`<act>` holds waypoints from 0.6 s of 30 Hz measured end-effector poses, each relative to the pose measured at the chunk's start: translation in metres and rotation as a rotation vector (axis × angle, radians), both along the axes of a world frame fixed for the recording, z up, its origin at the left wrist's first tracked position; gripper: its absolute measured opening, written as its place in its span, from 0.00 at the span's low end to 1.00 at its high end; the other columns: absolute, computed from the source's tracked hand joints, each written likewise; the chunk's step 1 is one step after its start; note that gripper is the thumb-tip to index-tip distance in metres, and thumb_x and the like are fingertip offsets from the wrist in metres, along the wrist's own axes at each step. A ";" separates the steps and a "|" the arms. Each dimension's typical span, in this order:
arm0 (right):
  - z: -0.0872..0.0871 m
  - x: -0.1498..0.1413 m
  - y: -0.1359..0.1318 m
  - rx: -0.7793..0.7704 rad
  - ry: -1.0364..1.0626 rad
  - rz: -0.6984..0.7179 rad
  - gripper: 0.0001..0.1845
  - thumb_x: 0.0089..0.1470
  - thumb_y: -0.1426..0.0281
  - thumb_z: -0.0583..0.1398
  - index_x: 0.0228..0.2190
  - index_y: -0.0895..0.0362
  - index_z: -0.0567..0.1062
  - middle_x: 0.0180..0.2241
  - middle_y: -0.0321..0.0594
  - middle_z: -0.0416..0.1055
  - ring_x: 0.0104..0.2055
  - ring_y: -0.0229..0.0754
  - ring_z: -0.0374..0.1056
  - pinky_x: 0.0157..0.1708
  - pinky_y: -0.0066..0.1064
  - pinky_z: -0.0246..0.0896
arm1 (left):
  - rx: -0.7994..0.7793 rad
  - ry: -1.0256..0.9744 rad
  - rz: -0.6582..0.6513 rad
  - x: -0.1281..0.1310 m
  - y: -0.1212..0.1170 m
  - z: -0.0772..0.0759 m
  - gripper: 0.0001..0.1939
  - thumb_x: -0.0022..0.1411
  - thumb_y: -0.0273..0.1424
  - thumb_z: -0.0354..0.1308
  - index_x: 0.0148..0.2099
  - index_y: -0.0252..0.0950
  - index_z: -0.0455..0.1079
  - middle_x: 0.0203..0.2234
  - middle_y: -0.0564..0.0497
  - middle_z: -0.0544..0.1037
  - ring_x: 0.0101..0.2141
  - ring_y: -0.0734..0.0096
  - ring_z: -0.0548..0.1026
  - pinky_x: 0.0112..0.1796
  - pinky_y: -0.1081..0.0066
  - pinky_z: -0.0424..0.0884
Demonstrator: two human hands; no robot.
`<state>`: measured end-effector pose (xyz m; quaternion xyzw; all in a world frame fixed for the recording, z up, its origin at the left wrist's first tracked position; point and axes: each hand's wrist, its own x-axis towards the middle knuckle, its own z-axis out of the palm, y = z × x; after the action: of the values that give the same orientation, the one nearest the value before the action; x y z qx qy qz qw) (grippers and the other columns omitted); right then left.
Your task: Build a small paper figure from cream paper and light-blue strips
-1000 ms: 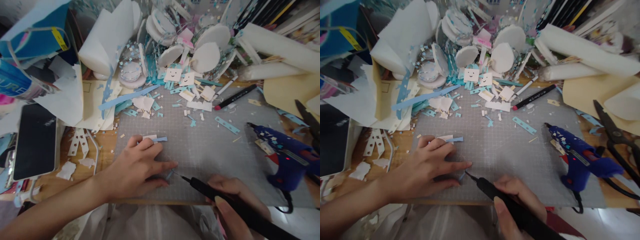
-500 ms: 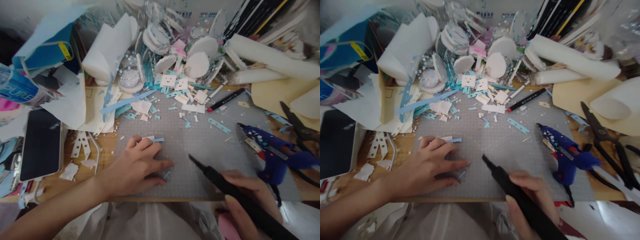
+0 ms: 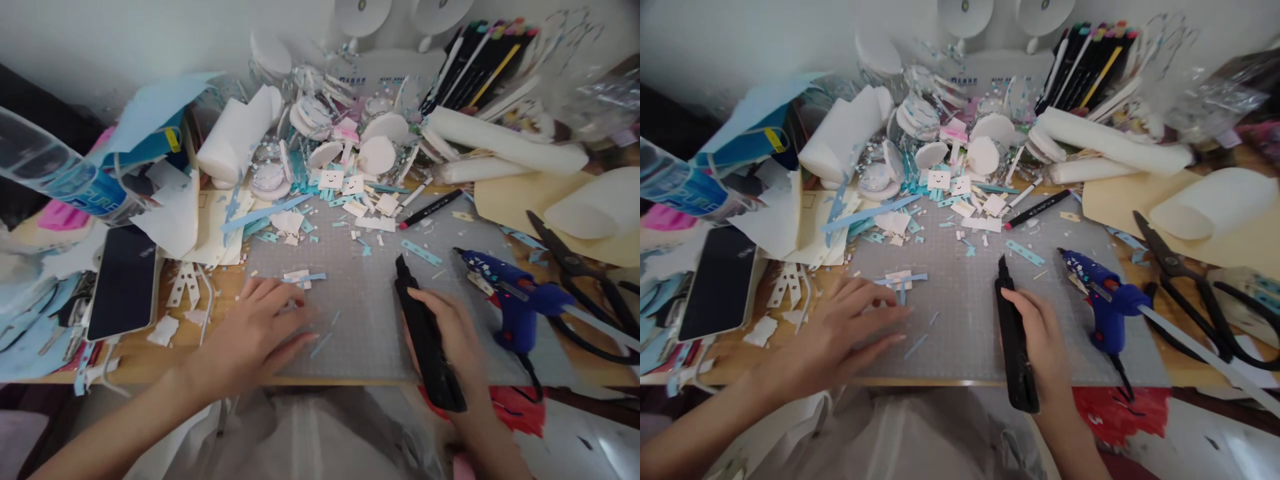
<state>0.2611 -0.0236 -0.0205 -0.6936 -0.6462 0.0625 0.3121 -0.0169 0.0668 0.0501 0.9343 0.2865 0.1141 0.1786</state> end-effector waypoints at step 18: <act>-0.002 0.015 0.033 -0.160 -0.097 0.300 0.37 0.58 0.83 0.45 0.65 0.48 0.53 0.65 0.46 0.50 0.67 0.50 0.50 0.62 0.50 0.52 | 0.082 -0.213 -0.018 -0.015 -0.081 -0.041 0.13 0.72 0.24 0.44 0.50 0.30 0.69 0.37 0.45 0.79 0.36 0.67 0.73 0.38 0.67 0.66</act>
<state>0.2766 0.0092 -0.0230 -0.6143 -0.7497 0.1262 0.2115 -0.0320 -0.0142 0.0095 0.9260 0.2528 0.2227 0.1706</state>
